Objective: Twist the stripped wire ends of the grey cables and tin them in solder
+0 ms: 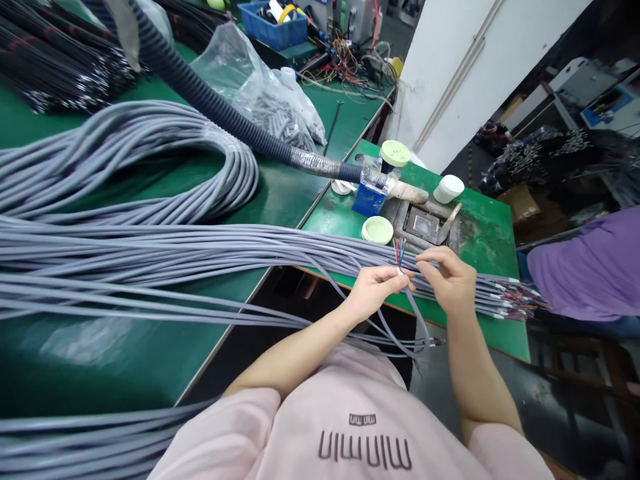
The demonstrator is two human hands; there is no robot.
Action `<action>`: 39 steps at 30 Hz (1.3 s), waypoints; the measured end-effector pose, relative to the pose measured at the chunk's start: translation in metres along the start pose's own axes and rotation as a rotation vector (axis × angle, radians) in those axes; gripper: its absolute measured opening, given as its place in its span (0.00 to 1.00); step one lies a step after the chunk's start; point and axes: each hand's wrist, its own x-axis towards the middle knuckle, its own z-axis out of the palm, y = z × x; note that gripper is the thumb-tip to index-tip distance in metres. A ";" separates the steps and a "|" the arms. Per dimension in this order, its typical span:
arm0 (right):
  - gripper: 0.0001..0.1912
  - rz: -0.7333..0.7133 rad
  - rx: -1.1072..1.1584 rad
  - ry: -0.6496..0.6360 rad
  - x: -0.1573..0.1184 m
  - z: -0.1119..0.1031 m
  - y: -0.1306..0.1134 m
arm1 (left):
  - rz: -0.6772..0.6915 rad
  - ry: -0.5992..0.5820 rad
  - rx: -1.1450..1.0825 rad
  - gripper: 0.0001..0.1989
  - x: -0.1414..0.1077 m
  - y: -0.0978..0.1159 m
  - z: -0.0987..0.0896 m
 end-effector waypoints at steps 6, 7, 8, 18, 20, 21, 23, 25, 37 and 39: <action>0.04 0.239 0.143 -0.087 0.016 0.007 -0.011 | -0.014 -0.041 0.014 0.16 -0.002 0.001 0.004; 0.04 0.255 0.158 -0.091 0.017 0.008 -0.011 | -0.017 -0.047 0.017 0.16 -0.003 0.000 0.004; 0.05 0.271 0.172 -0.093 0.019 0.010 -0.012 | -0.019 -0.049 0.018 0.16 -0.003 0.000 0.003; 0.10 0.462 0.492 -0.069 0.017 0.020 0.002 | -0.058 -0.092 -0.019 0.18 -0.003 -0.003 0.000; 0.13 0.504 0.568 -0.062 0.016 0.026 0.006 | -0.076 -0.106 -0.065 0.20 -0.002 -0.006 -0.001; 0.14 0.534 0.601 -0.066 0.015 0.029 0.008 | -0.086 -0.108 -0.095 0.20 -0.002 -0.007 -0.001; 0.14 0.598 0.648 -0.079 0.015 0.036 0.010 | -0.106 -0.106 -0.158 0.22 -0.001 -0.009 -0.002; 0.13 0.608 0.647 -0.071 0.014 0.039 0.012 | -0.128 -0.100 -0.212 0.22 -0.001 -0.010 -0.003; 0.20 -0.371 -0.167 -0.227 -0.020 0.004 0.002 | -0.142 -0.033 -0.419 0.19 0.012 -0.006 -0.015; 0.21 -0.444 -0.246 -0.267 -0.023 0.006 0.003 | -0.132 -0.058 -0.421 0.18 0.014 -0.003 -0.014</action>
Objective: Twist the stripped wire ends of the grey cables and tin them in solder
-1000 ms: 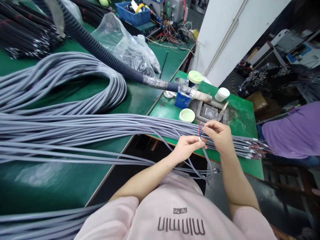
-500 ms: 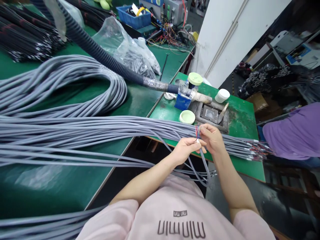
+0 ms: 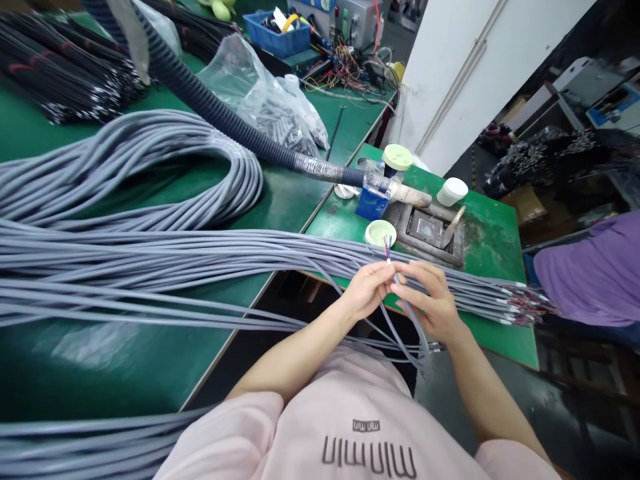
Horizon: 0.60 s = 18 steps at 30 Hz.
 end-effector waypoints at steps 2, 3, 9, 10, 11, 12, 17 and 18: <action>0.21 -0.031 -0.012 0.024 0.002 0.002 0.002 | 0.011 -0.007 0.046 0.19 0.000 0.003 0.002; 0.21 -0.035 0.000 0.060 0.005 0.002 0.004 | 0.032 0.003 0.092 0.19 0.000 0.005 0.002; 0.15 0.196 0.088 0.305 0.035 -0.013 0.019 | 0.453 0.189 0.682 0.15 -0.011 0.023 -0.014; 0.13 0.247 0.087 0.327 0.040 -0.016 0.023 | 0.548 0.234 0.787 0.13 -0.013 0.026 -0.019; 0.11 0.289 0.086 0.344 0.045 -0.017 0.027 | 0.629 0.271 0.879 0.11 -0.014 0.028 -0.025; 0.10 0.323 0.087 0.357 0.050 -0.018 0.031 | 0.691 0.295 0.954 0.10 -0.014 0.030 -0.030; 0.11 0.459 0.117 0.287 0.070 -0.013 0.052 | 0.806 0.273 1.114 0.09 -0.008 0.028 -0.050; 0.12 0.480 0.128 0.247 0.074 -0.012 0.056 | 0.799 0.247 1.110 0.09 -0.006 0.026 -0.052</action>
